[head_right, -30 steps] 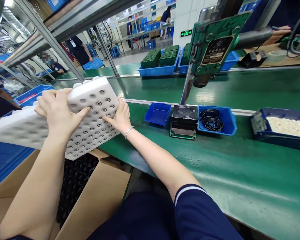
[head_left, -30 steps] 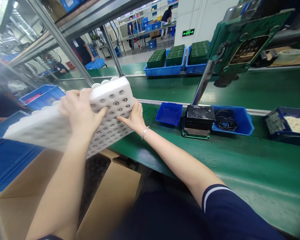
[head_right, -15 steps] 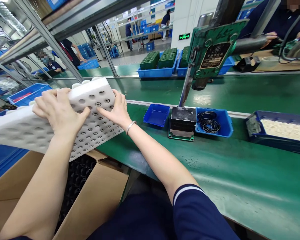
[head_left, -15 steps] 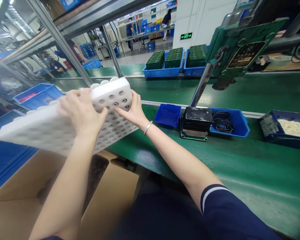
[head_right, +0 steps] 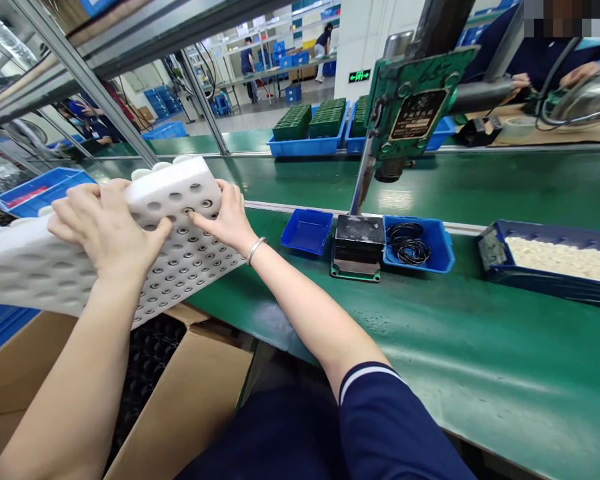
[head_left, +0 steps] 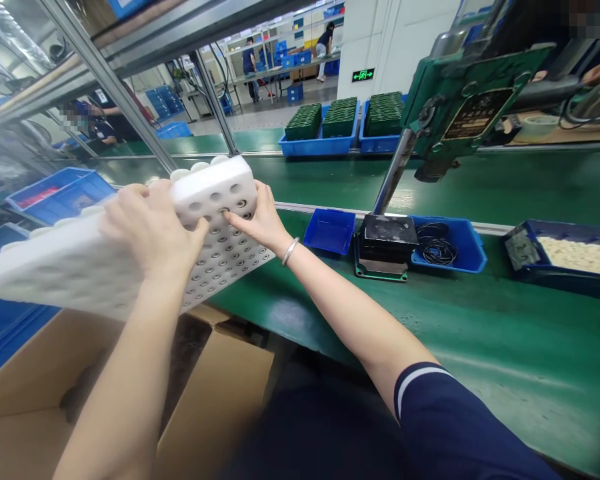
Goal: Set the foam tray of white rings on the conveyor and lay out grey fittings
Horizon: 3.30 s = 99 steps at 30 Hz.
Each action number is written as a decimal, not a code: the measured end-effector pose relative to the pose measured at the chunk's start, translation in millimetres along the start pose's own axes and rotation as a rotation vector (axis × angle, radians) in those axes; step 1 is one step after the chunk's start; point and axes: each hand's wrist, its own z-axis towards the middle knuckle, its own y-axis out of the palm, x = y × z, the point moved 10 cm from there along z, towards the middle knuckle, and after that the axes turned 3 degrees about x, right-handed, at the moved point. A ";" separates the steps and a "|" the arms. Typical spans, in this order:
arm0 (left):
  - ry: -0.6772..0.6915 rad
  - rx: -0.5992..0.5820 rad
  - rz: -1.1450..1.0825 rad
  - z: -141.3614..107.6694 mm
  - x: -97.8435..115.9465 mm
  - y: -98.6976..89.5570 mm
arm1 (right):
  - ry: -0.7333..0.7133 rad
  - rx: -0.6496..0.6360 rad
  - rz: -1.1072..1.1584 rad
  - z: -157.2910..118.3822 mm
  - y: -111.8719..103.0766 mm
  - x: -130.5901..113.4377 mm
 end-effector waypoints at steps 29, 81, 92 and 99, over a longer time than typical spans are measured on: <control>-0.036 -0.135 0.017 -4.5 5.7 -4.0 | -0.043 -0.124 0.029 -6.8 -8.2 0.6; -0.021 -0.059 0.037 -8.9 5.9 -2.3 | 0.040 0.053 0.007 -1.9 1.0 3.9; -0.008 -0.022 0.070 -6.5 3.8 0.3 | -0.047 -0.030 0.021 -14.3 0.3 9.3; 0.007 -0.005 0.067 -8.0 4.5 -1.9 | -0.063 0.049 -0.091 -12.2 11.1 19.6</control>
